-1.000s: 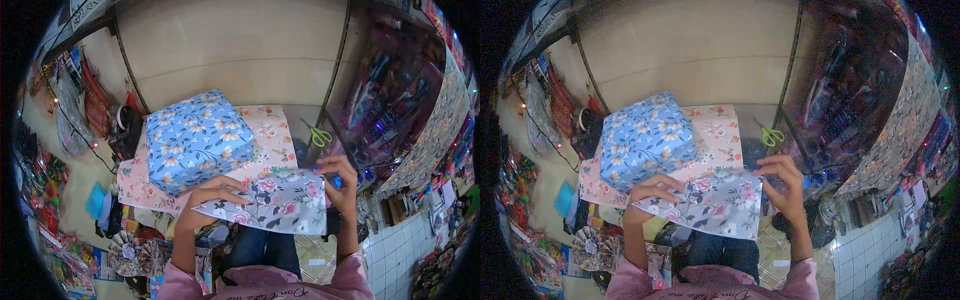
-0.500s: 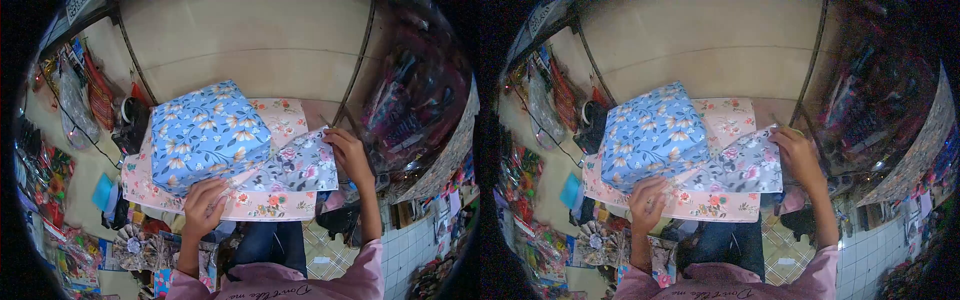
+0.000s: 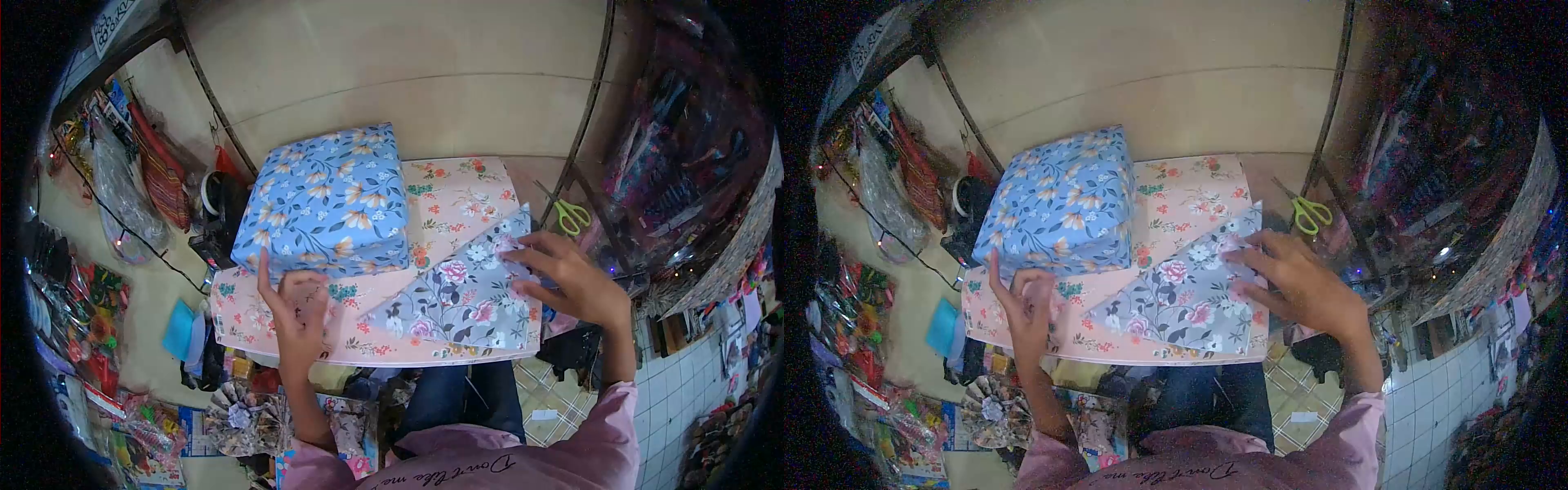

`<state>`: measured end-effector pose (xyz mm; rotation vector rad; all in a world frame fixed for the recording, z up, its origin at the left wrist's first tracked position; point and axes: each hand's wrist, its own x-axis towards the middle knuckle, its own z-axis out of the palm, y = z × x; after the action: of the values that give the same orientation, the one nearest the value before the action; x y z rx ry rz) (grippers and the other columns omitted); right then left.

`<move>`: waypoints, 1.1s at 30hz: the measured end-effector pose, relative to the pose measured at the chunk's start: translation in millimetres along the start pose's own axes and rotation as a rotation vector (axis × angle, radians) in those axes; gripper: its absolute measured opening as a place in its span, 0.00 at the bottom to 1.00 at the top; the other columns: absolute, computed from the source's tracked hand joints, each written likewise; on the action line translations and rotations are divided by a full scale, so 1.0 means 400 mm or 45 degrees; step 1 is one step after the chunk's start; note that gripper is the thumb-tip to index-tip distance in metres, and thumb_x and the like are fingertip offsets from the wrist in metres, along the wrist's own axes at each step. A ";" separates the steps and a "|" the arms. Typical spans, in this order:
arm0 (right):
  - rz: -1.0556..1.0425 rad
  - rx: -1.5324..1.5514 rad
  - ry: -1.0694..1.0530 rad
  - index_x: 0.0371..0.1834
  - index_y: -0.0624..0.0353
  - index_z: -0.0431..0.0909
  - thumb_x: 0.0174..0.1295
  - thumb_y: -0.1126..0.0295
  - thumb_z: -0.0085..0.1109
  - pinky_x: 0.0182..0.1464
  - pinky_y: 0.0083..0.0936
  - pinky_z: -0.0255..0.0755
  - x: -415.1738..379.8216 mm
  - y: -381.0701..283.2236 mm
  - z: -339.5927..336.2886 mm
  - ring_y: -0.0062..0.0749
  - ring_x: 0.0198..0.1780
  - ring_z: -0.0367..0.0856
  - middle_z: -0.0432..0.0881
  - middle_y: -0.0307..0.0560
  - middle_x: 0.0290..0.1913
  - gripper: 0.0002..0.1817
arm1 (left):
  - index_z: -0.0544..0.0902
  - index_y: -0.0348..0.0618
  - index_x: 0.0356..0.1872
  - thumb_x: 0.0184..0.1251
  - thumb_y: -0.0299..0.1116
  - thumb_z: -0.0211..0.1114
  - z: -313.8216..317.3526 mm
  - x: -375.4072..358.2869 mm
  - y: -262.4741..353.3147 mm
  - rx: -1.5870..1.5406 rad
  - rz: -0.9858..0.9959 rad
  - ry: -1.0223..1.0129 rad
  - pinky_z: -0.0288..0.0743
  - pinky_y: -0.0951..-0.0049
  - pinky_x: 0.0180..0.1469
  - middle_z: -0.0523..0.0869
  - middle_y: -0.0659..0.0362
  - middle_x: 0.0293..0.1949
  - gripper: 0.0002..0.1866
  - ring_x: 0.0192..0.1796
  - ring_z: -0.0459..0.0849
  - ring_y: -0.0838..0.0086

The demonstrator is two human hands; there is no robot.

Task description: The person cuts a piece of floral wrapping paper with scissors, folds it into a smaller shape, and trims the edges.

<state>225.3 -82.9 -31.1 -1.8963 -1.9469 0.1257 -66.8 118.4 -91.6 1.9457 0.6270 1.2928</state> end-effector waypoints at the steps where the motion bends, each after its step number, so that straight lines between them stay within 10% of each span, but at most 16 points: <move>1: -0.037 -0.002 0.024 0.57 0.57 0.73 0.62 0.65 0.58 0.57 0.37 0.66 0.002 0.000 0.012 0.50 0.56 0.72 0.75 0.55 0.53 0.20 | 0.41 0.43 0.72 0.66 0.25 0.56 -0.014 0.012 -0.008 -0.017 -0.010 -0.029 0.65 0.67 0.56 0.81 0.53 0.41 0.40 0.44 0.77 0.72; 10: 0.090 -0.217 0.219 0.56 0.54 0.74 0.62 0.59 0.56 0.63 0.39 0.60 -0.022 0.003 0.061 0.50 0.59 0.69 0.71 0.53 0.59 0.21 | 0.45 0.43 0.72 0.70 0.27 0.53 -0.013 0.060 0.013 0.005 -0.220 0.041 0.61 0.69 0.58 0.75 0.59 0.35 0.34 0.41 0.72 0.74; 16: 0.075 -0.062 0.223 0.59 0.55 0.72 0.59 0.59 0.60 0.62 0.41 0.61 -0.054 0.001 0.038 0.51 0.58 0.69 0.71 0.56 0.56 0.25 | 0.64 0.39 0.62 0.62 0.27 0.62 0.050 0.025 0.061 0.338 0.179 0.300 0.62 0.69 0.55 0.73 0.58 0.39 0.27 0.44 0.70 0.72; 22: -0.470 0.095 -0.051 0.65 0.47 0.67 0.59 0.56 0.60 0.67 0.45 0.56 -0.035 0.052 0.013 0.46 0.67 0.63 0.64 0.53 0.67 0.30 | 0.80 0.40 0.44 0.54 0.28 0.67 0.180 -0.030 0.135 0.250 0.330 -0.280 0.65 0.65 0.54 0.76 0.53 0.43 0.15 0.48 0.74 0.62; 33: -0.621 0.085 0.105 0.55 0.49 0.76 0.57 0.53 0.60 0.61 0.39 0.63 -0.021 0.105 0.071 0.39 0.55 0.75 0.75 0.48 0.57 0.24 | 0.81 0.49 0.50 0.46 0.45 0.75 0.233 0.026 0.147 0.375 0.529 -0.962 0.62 0.59 0.62 0.80 0.61 0.54 0.27 0.58 0.76 0.67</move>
<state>254.4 -82.0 -73.3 -1.3151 -2.2499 -0.0304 24.1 61.7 -63.3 2.6769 0.0249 0.5895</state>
